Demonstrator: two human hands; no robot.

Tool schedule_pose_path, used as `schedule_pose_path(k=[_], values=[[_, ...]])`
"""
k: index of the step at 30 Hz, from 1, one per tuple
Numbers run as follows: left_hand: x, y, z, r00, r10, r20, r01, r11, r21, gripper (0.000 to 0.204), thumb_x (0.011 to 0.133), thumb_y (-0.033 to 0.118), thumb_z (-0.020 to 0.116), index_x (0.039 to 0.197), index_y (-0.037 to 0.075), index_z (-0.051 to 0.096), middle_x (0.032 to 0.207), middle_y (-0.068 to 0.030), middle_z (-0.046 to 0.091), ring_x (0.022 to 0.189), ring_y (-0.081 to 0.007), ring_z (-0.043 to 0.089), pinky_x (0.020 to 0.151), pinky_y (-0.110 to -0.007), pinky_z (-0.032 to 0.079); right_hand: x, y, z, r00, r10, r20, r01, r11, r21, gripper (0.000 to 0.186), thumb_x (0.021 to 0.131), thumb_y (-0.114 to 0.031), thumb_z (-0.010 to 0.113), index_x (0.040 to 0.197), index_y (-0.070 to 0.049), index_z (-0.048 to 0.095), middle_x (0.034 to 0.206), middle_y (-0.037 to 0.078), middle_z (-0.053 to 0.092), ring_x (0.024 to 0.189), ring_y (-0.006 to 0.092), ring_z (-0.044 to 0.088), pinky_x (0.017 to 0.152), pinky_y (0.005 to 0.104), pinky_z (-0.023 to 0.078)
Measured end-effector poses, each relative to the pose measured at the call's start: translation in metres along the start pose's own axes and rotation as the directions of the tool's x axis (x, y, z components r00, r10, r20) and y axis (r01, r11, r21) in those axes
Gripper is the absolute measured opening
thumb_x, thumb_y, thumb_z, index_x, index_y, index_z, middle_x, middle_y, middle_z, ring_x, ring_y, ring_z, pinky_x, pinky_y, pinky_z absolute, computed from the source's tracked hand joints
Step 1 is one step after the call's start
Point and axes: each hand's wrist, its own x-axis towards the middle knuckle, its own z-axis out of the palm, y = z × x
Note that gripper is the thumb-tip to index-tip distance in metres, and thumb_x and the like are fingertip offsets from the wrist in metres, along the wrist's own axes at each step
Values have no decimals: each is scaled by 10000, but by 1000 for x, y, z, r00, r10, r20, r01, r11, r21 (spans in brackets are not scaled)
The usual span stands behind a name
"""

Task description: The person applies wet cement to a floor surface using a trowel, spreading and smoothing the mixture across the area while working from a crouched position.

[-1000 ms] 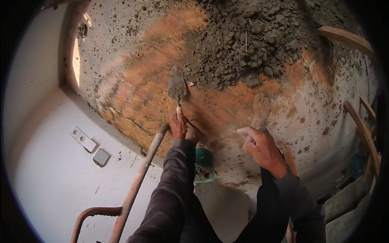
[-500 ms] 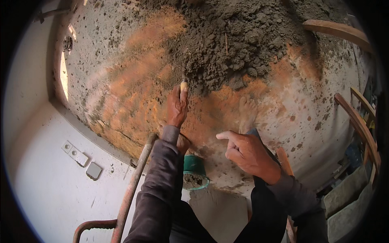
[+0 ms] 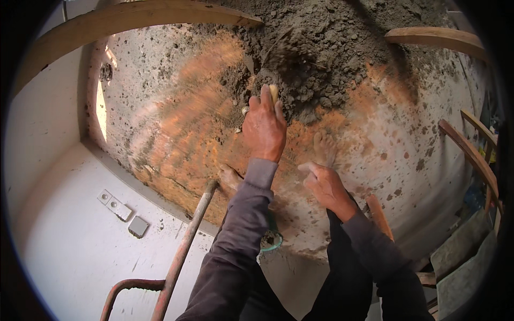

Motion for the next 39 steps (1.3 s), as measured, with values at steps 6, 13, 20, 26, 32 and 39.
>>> schedule_pose_path(k=[6, 13, 20, 26, 32, 39], values=[[-22, 31, 3, 997, 2, 74, 7, 992, -126, 545, 816, 59, 669, 1324, 97, 474, 974, -169, 487, 743, -321, 580, 601, -434, 471, 31, -8, -17, 974, 208, -95, -33, 541, 840, 453, 934, -252, 513, 1278, 43, 496, 927, 64, 620, 752, 159, 580, 659, 329, 479], [-141, 3, 30, 991, -44, 127, 115, 773, -624, 549, 840, 79, 586, 1354, 1, 411, 1034, -193, 449, 962, -358, 466, 832, -452, 394, 41, -22, 33, 966, 251, -69, -148, 748, 646, 342, 851, -153, 573, 1131, 34, 514, 959, 80, 557, 837, 147, 531, 746, 307, 461], [-182, -54, -33, 921, 0, 390, 240, 788, -566, 625, 862, 74, 604, 1433, 10, 359, 1118, -159, 473, 1071, -294, 487, 948, -377, 395, 59, 12, 47, 954, 249, 165, -292, 899, 326, 308, 850, -199, 574, 1051, 14, 481, 828, 92, 546, 786, 221, 595, 711, 397, 480], [-185, -136, -52, 806, -345, 481, 587, 569, -576, 413, 903, 150, 564, 1261, -54, 531, 895, -123, 609, 818, -200, 596, 736, -330, 486, 146, 9, 117, 983, 65, 173, -42, 990, -132, 330, 801, -207, 613, 1027, 30, 569, 956, 244, 636, 850, 394, 629, 790, 450, 508], [-161, -135, -48, 856, -239, 458, 468, 737, -489, 372, 903, 166, 572, 1212, -43, 562, 856, -116, 601, 799, -200, 595, 712, -330, 477, 243, 34, 139, 986, -98, -136, 45, 936, -350, 325, 833, -192, 657, 1013, 67, 581, 790, 187, 618, 614, 239, 621, 542, 407, 498], [-159, -141, -46, 866, -248, 435, 489, 610, -624, 382, 916, 190, 577, 1219, -41, 559, 808, -100, 586, 730, -186, 573, 681, -327, 468, 242, -4, 58, 933, 326, -155, -232, 870, 435, 272, 830, -113, 661, 1048, 31, 584, 665, 79, 538, 467, 150, 504, 385, 315, 421]])
